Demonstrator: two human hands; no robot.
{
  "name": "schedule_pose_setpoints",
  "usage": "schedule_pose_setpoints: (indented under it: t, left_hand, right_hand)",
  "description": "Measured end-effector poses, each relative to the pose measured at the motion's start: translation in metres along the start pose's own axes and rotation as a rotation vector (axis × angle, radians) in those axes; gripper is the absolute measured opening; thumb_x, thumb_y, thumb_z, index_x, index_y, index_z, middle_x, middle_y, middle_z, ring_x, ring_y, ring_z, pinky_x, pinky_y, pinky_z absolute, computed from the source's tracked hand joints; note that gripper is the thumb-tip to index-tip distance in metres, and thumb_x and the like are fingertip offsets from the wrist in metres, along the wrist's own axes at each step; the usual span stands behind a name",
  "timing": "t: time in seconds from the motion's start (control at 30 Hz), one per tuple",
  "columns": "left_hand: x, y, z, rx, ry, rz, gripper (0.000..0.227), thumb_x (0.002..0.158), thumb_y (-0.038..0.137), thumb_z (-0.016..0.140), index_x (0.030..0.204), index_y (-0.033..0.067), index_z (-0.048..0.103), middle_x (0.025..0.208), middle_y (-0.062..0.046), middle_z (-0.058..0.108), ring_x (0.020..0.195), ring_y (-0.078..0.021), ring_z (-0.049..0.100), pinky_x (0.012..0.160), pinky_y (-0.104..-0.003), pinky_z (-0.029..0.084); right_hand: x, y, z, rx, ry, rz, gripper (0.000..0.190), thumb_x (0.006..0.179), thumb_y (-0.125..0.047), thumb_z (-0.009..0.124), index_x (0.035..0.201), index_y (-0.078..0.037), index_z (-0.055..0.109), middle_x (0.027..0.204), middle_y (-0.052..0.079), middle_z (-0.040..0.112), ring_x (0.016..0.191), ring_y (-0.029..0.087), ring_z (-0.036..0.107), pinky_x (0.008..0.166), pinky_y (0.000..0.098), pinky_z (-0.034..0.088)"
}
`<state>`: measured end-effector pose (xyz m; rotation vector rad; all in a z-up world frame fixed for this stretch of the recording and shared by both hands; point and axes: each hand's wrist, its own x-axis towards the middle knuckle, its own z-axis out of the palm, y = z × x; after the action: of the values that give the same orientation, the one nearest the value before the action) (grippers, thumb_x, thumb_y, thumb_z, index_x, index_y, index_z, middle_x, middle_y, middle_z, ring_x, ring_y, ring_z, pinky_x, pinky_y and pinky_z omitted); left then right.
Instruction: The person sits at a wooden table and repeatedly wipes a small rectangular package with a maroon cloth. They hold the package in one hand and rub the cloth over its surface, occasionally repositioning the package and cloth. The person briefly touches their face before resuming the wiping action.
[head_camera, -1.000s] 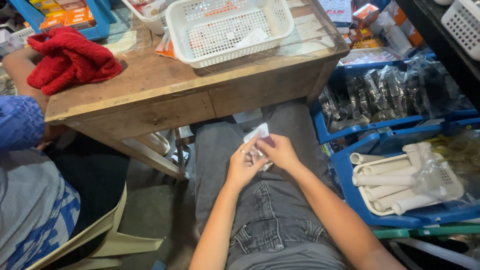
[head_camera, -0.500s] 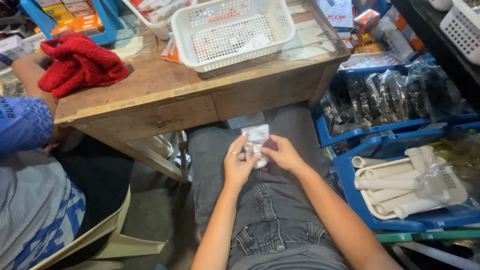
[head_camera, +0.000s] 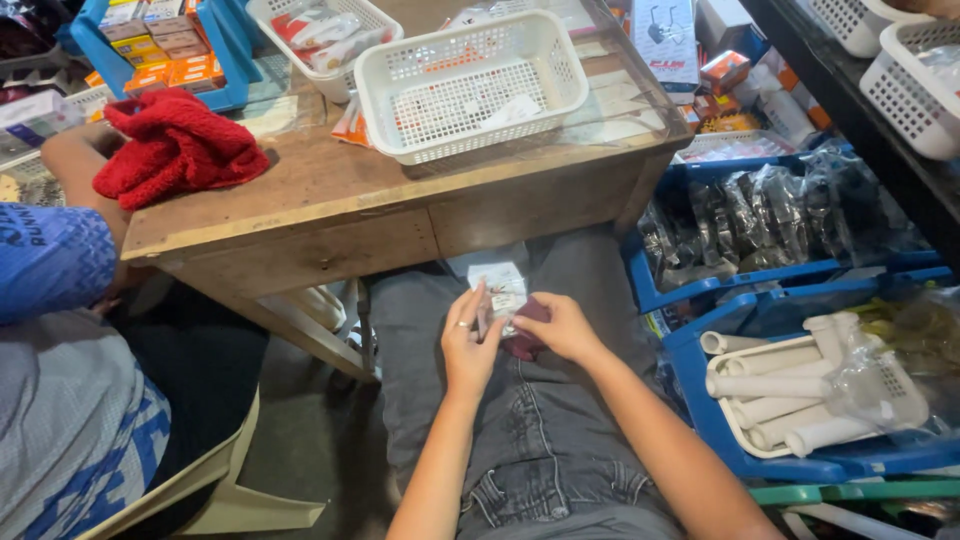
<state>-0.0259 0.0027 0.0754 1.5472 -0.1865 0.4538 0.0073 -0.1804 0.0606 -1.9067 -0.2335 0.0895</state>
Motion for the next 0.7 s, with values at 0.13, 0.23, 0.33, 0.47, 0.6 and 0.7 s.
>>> schedule_pose_setpoints:
  t: [0.13, 0.23, 0.33, 0.47, 0.6, 0.7]
  left_hand:
    - [0.001, 0.006, 0.0, 0.225, -0.04, 0.091, 0.066, 0.079, -0.001, 0.083, 0.14, 0.0098, 0.062, 0.134, -0.011, 0.064, 0.117, -0.0204, 0.067, 0.096, -0.03, 0.056]
    - [-0.001, 0.008, 0.002, 0.226, -0.076, 0.07, 0.065, 0.079, 0.001, 0.084, 0.139, 0.0116, 0.063, 0.133, -0.011, 0.065, 0.114, -0.0193, 0.068, 0.091, -0.03, 0.058]
    - [-0.001, 0.008, 0.008, 0.119, -0.096, 0.004, 0.064, 0.08, 0.0, 0.083, 0.14, 0.011, 0.063, 0.135, -0.01, 0.064, 0.111, -0.0174, 0.069, 0.088, -0.03, 0.061]
    - [-0.003, 0.0, 0.015, -0.075, -0.105, -0.086, 0.064, 0.08, -0.005, 0.081, 0.141, 0.0064, 0.062, 0.141, -0.01, 0.059, 0.108, -0.016, 0.069, 0.085, -0.029, 0.062]
    - [-0.004, -0.006, 0.02, -0.133, -0.105, -0.116, 0.064, 0.08, -0.007, 0.081, 0.14, 0.0043, 0.061, 0.143, -0.01, 0.057, 0.106, -0.0164, 0.069, 0.085, -0.029, 0.062]
    - [-0.002, -0.009, 0.019, -0.155, -0.075, -0.08, 0.063, 0.081, -0.008, 0.08, 0.14, 0.0034, 0.061, 0.144, -0.01, 0.056, 0.111, -0.0177, 0.067, 0.087, -0.029, 0.062]
  right_hand:
    - [0.003, 0.006, -0.002, 0.13, 0.012, 0.017, 0.023, 0.087, -0.019, 0.08, 0.1, -0.001, 0.073, 0.086, 0.004, 0.075, 0.078, 0.006, 0.065, 0.069, 0.0258, 0.054]
    - [0.005, 0.01, 0.0, 0.249, 0.017, 0.029, 0.025, 0.087, -0.017, 0.077, 0.107, -0.002, 0.073, 0.093, 0.003, 0.076, 0.082, 0.006, 0.067, 0.073, 0.0249, 0.055]
    - [0.006, 0.007, 0.002, 0.252, 0.067, 0.043, 0.025, 0.089, -0.017, 0.075, 0.109, -0.001, 0.073, 0.093, 0.002, 0.077, 0.082, 0.006, 0.068, 0.073, 0.0246, 0.056]
    - [0.005, 0.014, 0.006, 0.126, 0.178, 0.047, 0.024, 0.094, -0.02, 0.071, 0.104, 0.002, 0.074, 0.086, 0.003, 0.077, 0.078, 0.006, 0.066, 0.068, 0.0253, 0.054]
    - [0.006, 0.024, 0.002, 0.151, 0.182, 0.067, 0.026, 0.098, -0.022, 0.07, 0.101, 0.003, 0.075, 0.082, 0.002, 0.075, 0.075, 0.006, 0.064, 0.065, 0.0262, 0.052]
    - [0.003, 0.011, -0.001, 0.244, 0.13, 0.169, 0.025, 0.098, -0.022, 0.069, 0.102, 0.002, 0.074, 0.079, 0.003, 0.073, 0.069, 0.01, 0.064, 0.06, 0.0287, 0.052]
